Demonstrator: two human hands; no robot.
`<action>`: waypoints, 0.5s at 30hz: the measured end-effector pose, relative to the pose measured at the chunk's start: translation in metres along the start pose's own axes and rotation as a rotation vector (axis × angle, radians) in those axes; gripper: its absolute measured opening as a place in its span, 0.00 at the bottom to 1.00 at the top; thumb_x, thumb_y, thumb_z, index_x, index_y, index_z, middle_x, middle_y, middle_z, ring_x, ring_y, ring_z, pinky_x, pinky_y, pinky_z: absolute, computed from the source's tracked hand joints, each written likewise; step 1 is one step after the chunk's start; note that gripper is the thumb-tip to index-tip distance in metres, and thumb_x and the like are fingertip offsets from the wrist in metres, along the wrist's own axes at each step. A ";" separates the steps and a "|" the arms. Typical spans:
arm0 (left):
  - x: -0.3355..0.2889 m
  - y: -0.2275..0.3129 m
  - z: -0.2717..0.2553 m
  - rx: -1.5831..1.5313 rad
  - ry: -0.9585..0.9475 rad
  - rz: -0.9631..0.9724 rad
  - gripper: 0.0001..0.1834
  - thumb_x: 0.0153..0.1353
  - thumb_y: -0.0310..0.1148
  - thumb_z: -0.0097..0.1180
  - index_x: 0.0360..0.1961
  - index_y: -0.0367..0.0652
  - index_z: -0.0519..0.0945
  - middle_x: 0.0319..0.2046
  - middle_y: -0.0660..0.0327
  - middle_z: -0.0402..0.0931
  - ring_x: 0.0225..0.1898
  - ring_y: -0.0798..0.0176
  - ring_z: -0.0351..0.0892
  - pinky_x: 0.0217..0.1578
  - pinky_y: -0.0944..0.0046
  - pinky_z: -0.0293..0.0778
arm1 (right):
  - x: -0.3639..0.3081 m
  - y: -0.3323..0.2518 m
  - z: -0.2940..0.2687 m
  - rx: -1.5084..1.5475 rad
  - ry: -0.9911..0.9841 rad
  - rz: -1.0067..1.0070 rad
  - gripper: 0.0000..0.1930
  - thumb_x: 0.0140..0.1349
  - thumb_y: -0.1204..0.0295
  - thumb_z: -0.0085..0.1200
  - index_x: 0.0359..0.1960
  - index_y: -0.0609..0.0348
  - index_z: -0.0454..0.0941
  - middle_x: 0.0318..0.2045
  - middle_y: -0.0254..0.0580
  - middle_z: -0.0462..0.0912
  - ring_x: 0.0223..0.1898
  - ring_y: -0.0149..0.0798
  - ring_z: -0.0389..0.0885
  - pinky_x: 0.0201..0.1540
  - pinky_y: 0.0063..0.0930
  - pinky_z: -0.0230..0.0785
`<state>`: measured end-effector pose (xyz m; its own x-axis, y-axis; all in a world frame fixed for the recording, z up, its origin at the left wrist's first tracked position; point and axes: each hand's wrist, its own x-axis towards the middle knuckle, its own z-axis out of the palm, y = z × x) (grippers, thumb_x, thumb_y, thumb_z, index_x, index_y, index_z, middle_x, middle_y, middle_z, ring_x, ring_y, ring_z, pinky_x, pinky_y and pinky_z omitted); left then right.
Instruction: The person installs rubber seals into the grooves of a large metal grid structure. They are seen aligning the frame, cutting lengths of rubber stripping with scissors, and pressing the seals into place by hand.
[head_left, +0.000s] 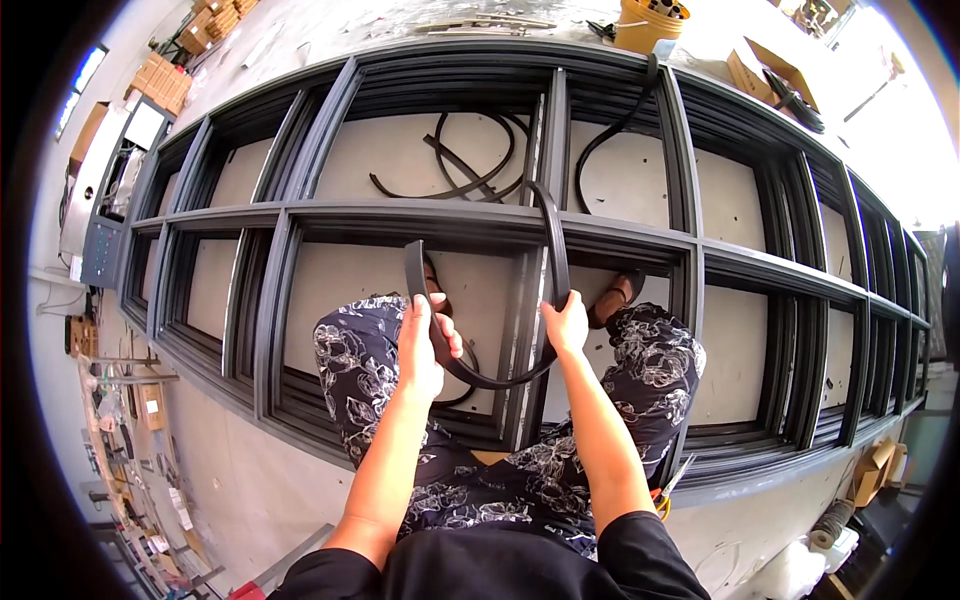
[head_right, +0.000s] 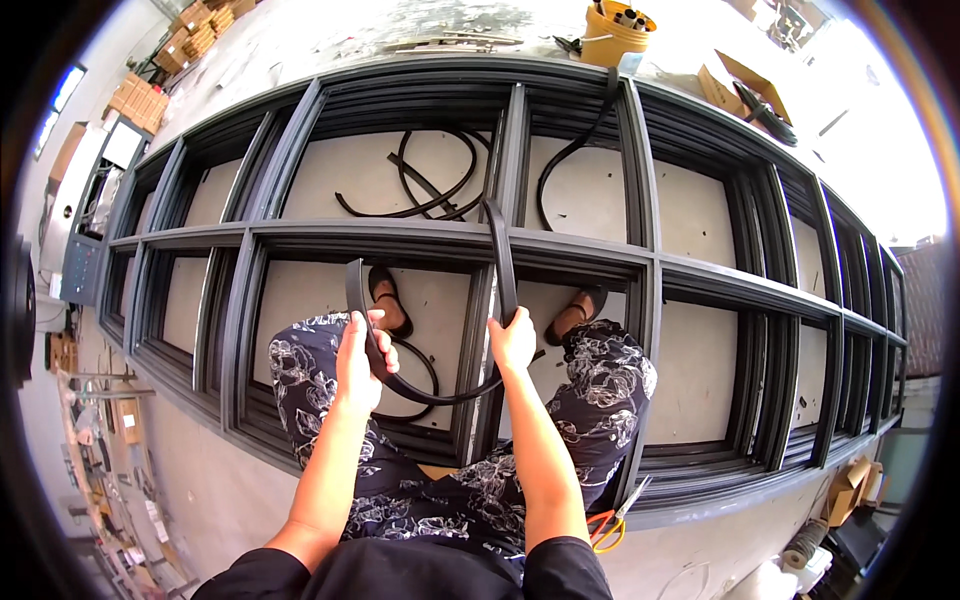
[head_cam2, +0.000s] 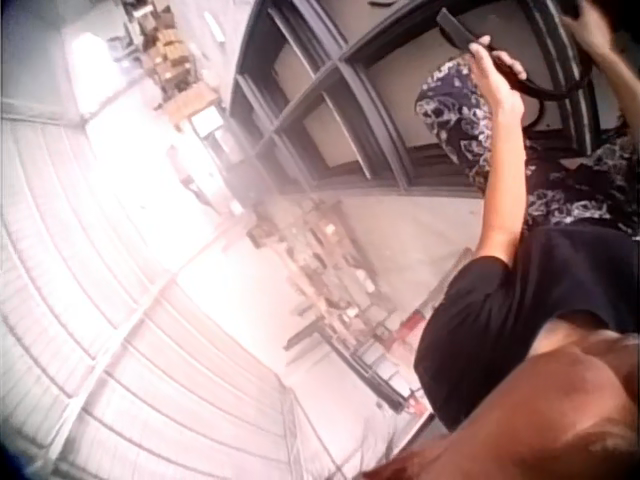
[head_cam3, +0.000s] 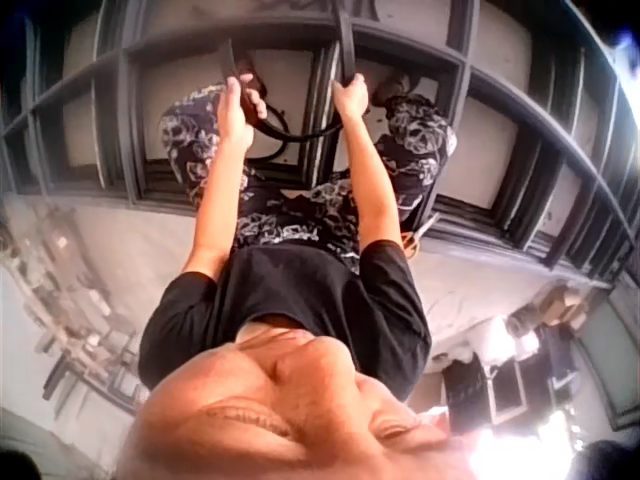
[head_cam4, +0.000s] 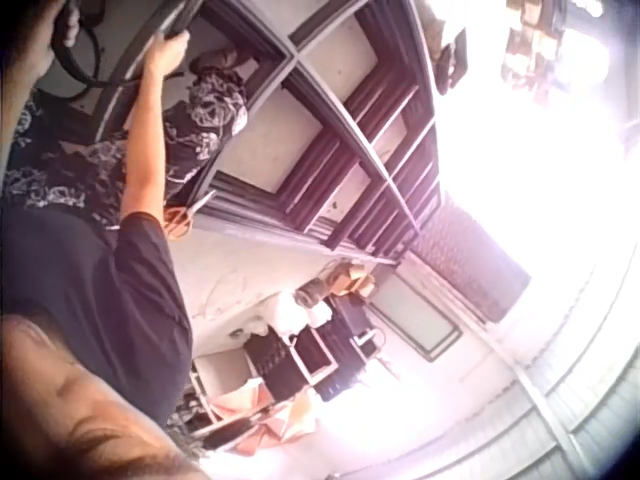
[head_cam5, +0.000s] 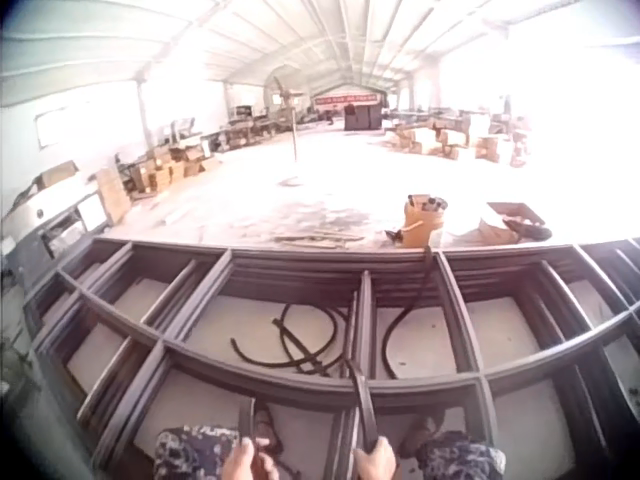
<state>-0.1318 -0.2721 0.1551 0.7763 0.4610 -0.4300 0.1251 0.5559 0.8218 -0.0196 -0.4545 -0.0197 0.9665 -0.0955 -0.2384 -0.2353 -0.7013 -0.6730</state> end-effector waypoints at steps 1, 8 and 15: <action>-0.004 0.005 0.003 -0.016 -0.039 -0.007 0.22 0.72 0.52 0.46 0.48 0.42 0.74 0.23 0.64 0.71 0.22 0.66 0.72 0.24 0.65 0.71 | -0.001 0.004 0.003 0.005 0.023 -0.030 0.28 0.52 0.60 0.67 0.51 0.62 0.72 0.43 0.55 0.81 0.45 0.55 0.81 0.50 0.45 0.73; -0.013 0.022 0.006 -0.070 -0.122 -0.071 0.21 0.72 0.50 0.47 0.46 0.41 0.75 0.23 0.63 0.72 0.23 0.65 0.72 0.25 0.65 0.71 | 0.001 -0.018 -0.003 0.310 0.008 -0.215 0.27 0.56 0.65 0.63 0.55 0.67 0.72 0.41 0.56 0.82 0.43 0.52 0.82 0.47 0.42 0.73; -0.023 0.032 0.004 -0.041 -0.113 -0.090 0.20 0.72 0.49 0.48 0.45 0.41 0.75 0.23 0.64 0.72 0.21 0.66 0.72 0.24 0.66 0.70 | 0.003 0.003 0.007 -0.005 -0.034 -0.157 0.32 0.59 0.60 0.61 0.62 0.61 0.67 0.50 0.57 0.77 0.52 0.55 0.77 0.54 0.42 0.70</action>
<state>-0.1434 -0.2676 0.1929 0.8281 0.3287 -0.4541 0.1733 0.6203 0.7650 -0.0181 -0.4517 -0.0275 0.9873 0.0394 -0.1540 -0.0808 -0.7095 -0.7000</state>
